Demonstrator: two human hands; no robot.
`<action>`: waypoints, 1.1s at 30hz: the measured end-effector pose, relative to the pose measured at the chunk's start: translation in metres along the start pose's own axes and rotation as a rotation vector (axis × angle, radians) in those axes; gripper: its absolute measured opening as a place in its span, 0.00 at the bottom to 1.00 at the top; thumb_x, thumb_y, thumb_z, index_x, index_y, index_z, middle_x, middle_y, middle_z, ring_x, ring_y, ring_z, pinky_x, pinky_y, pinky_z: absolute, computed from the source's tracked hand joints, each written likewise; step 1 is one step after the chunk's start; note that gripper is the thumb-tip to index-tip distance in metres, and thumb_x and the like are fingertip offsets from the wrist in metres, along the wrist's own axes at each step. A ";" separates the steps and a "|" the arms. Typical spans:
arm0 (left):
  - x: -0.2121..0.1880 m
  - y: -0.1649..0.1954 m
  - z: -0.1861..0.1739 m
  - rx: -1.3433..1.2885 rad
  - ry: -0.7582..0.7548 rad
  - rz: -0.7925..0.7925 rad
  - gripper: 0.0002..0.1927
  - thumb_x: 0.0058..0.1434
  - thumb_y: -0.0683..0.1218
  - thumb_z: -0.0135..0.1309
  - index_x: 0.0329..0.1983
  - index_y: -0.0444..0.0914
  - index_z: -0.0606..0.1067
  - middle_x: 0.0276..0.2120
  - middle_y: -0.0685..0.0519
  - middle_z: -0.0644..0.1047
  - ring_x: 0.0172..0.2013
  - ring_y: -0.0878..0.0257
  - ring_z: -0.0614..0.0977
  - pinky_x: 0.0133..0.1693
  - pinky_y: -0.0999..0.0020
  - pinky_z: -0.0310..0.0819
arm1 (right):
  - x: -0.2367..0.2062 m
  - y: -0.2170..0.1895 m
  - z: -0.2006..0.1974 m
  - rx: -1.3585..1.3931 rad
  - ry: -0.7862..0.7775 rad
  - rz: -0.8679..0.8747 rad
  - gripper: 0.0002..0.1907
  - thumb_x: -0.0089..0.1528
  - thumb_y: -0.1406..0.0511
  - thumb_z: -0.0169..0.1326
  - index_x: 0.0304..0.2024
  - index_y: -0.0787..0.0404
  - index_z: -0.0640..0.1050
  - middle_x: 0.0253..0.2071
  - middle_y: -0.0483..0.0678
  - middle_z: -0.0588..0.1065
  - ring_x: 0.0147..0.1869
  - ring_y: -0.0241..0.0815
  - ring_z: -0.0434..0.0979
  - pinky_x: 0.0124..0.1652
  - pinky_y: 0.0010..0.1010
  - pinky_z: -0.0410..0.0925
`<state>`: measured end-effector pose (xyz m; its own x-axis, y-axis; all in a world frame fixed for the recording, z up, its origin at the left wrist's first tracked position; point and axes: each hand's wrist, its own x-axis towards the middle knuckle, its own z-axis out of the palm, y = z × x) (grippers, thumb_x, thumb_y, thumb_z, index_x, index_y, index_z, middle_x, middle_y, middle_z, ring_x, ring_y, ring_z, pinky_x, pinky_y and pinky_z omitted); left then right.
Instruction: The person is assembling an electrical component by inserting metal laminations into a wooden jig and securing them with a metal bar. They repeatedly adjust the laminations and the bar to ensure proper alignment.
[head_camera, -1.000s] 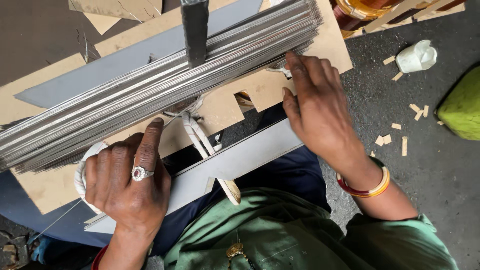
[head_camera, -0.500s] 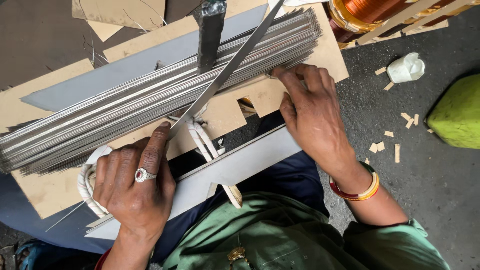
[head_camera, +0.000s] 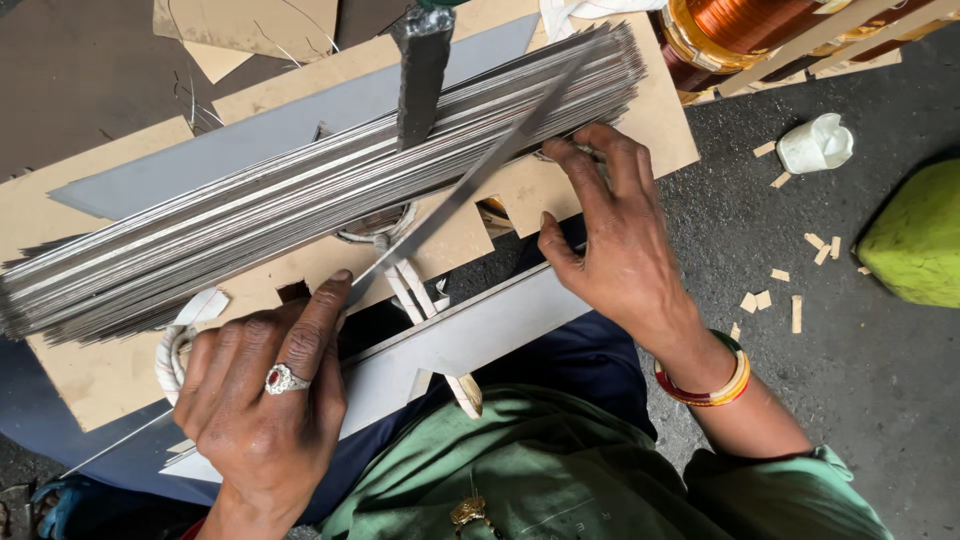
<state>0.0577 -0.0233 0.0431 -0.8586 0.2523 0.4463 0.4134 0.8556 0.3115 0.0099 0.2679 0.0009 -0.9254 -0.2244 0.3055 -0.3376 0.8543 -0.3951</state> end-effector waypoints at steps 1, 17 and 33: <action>-0.002 0.001 0.000 -0.020 -0.030 -0.028 0.22 0.52 0.33 0.62 0.52 0.39 0.83 0.33 0.51 0.79 0.34 0.56 0.79 0.41 0.62 0.71 | 0.000 0.000 0.000 -0.002 0.002 0.002 0.30 0.58 0.69 0.60 0.62 0.70 0.68 0.60 0.66 0.64 0.65 0.65 0.65 0.62 0.49 0.63; 0.002 -0.021 0.035 0.100 -0.015 0.087 0.29 0.55 0.32 0.62 0.61 0.42 0.82 0.33 0.53 0.75 0.34 0.59 0.78 0.39 0.62 0.71 | 0.010 0.045 -0.038 -0.005 0.241 0.121 0.12 0.68 0.73 0.67 0.50 0.63 0.77 0.47 0.49 0.79 0.50 0.41 0.82 0.45 0.29 0.75; 0.015 -0.015 0.059 0.198 0.098 0.213 0.22 0.68 0.36 0.63 0.64 0.43 0.79 0.36 0.55 0.76 0.35 0.63 0.77 0.37 0.65 0.65 | 0.033 0.100 -0.022 -0.137 0.348 -0.326 0.11 0.58 0.79 0.65 0.39 0.61 0.86 0.32 0.45 0.69 0.42 0.42 0.67 0.41 0.33 0.62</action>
<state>0.0209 -0.0053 -0.0043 -0.7217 0.3993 0.5655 0.5059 0.8618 0.0371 -0.0506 0.3557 -0.0098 -0.6550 -0.3408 0.6744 -0.5530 0.8245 -0.1205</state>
